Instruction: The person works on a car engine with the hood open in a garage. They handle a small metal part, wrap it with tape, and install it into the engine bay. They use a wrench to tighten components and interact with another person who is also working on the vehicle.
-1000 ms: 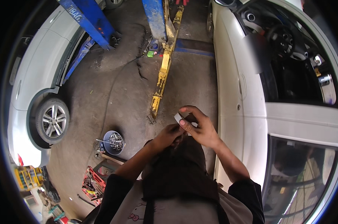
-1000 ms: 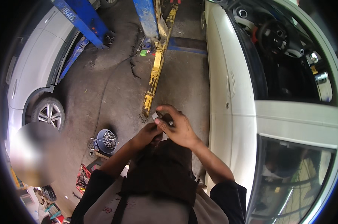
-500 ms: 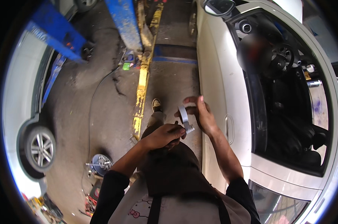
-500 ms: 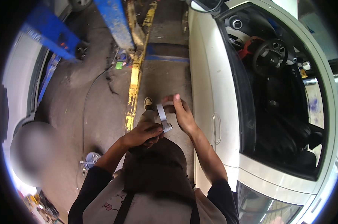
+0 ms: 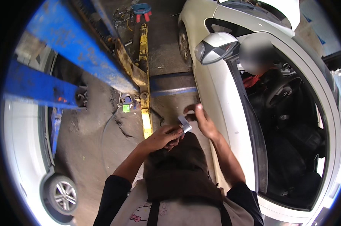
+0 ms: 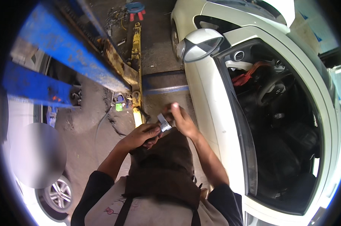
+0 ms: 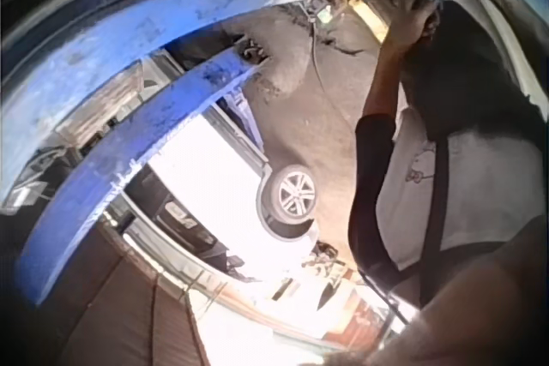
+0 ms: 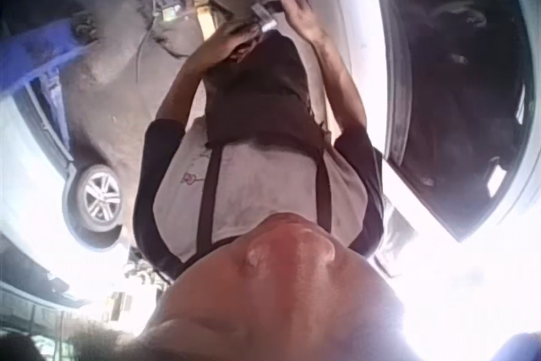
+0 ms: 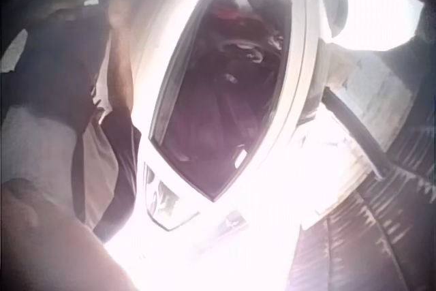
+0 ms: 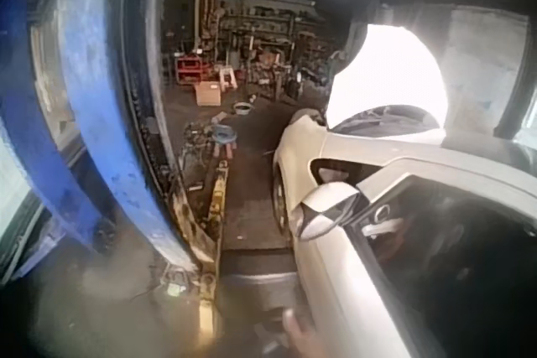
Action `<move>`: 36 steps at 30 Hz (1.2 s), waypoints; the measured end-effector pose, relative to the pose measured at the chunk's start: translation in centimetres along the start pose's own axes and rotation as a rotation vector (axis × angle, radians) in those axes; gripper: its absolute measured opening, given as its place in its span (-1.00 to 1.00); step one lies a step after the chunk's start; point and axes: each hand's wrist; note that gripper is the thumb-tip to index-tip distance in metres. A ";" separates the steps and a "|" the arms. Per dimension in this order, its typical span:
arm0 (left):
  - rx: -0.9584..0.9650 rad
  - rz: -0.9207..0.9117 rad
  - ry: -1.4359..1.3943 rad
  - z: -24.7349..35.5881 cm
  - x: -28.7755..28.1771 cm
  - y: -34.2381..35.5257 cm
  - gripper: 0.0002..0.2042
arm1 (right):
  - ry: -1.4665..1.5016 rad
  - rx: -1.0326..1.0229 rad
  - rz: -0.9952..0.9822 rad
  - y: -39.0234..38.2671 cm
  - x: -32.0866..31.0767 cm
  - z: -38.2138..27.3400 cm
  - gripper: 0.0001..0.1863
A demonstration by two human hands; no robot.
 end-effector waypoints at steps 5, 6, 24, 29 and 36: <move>-0.160 0.297 0.243 2.7 -9.7 5.7 -0.75 | -0.635 -0.195 -0.112 10.8 5.1 -9.1 -0.51; -0.122 0.374 0.194 3.7 -11.2 6.9 -0.75 | -0.626 -0.280 -0.039 12.3 5.2 -9.6 -0.57; 0.418 0.230 -0.085 28.7 -31.7 25.6 -0.70 | -0.637 -0.460 0.395 35.7 -2.9 -25.7 -0.56; 0.400 0.189 0.008 34.2 -38.6 32.6 -0.74 | -0.855 -0.234 0.438 44.1 -4.9 -31.0 -0.71; 0.495 0.210 -0.021 40.9 -47.1 36.5 -0.75 | -1.009 -0.320 0.373 54.1 -5.0 -36.5 -0.82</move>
Point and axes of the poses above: each hand's wrist, its own y-axis towards the middle knuckle, its own x-axis out of the palm, z = x × y, and after that the axes turned 15 degrees about y, right-handed
